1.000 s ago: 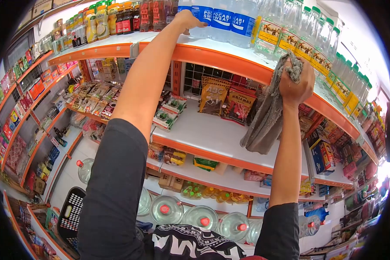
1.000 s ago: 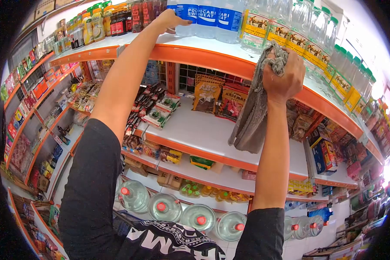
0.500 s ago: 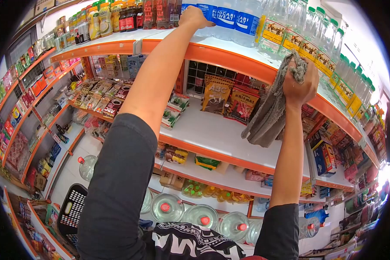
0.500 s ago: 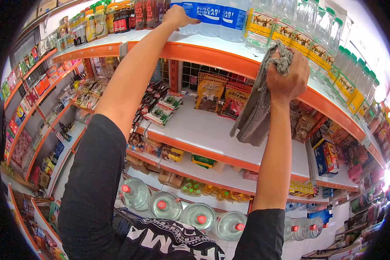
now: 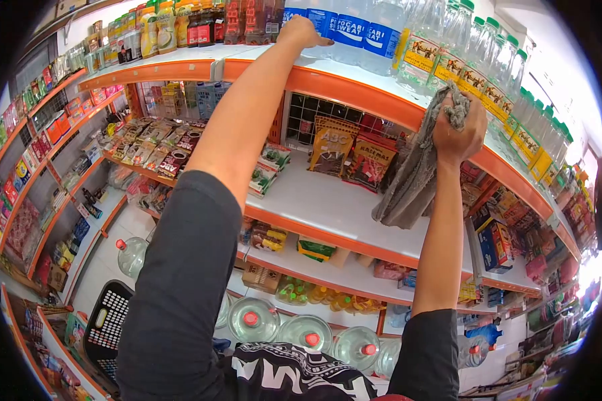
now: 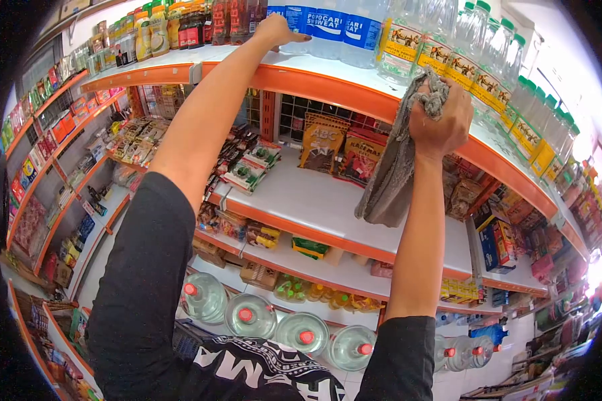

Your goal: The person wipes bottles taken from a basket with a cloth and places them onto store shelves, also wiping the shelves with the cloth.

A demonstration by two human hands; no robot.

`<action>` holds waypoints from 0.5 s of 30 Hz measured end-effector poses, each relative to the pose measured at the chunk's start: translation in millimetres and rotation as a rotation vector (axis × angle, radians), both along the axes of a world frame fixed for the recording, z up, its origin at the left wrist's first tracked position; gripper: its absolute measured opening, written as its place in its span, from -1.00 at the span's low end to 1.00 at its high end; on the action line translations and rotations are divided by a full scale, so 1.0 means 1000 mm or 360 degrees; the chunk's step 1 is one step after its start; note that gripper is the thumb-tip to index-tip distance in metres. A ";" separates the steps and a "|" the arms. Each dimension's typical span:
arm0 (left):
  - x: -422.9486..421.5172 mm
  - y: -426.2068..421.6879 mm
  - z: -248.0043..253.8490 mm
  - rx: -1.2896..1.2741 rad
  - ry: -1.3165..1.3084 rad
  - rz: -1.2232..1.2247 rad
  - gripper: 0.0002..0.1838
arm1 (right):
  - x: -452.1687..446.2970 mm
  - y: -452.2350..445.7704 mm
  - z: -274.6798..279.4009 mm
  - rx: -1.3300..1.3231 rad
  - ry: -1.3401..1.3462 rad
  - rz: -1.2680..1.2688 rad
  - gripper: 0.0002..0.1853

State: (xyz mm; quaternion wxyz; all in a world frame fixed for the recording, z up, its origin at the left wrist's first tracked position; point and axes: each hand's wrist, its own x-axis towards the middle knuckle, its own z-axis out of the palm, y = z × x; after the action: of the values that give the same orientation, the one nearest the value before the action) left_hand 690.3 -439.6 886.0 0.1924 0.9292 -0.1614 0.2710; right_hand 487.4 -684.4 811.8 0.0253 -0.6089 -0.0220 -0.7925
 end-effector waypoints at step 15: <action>-0.255 0.252 -0.148 -0.1492 -0.0769 -0.0411 -0.59 | 0.018 -0.042 -0.006 -0.0277 0.0033 -0.0265 -0.64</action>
State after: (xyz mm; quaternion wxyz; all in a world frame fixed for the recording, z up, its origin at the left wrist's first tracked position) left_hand 435.6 -187.3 738.0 0.5754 0.6278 -0.1759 0.4939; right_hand 505.1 -726.2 806.2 -0.0933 -0.6168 -0.0398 -0.7806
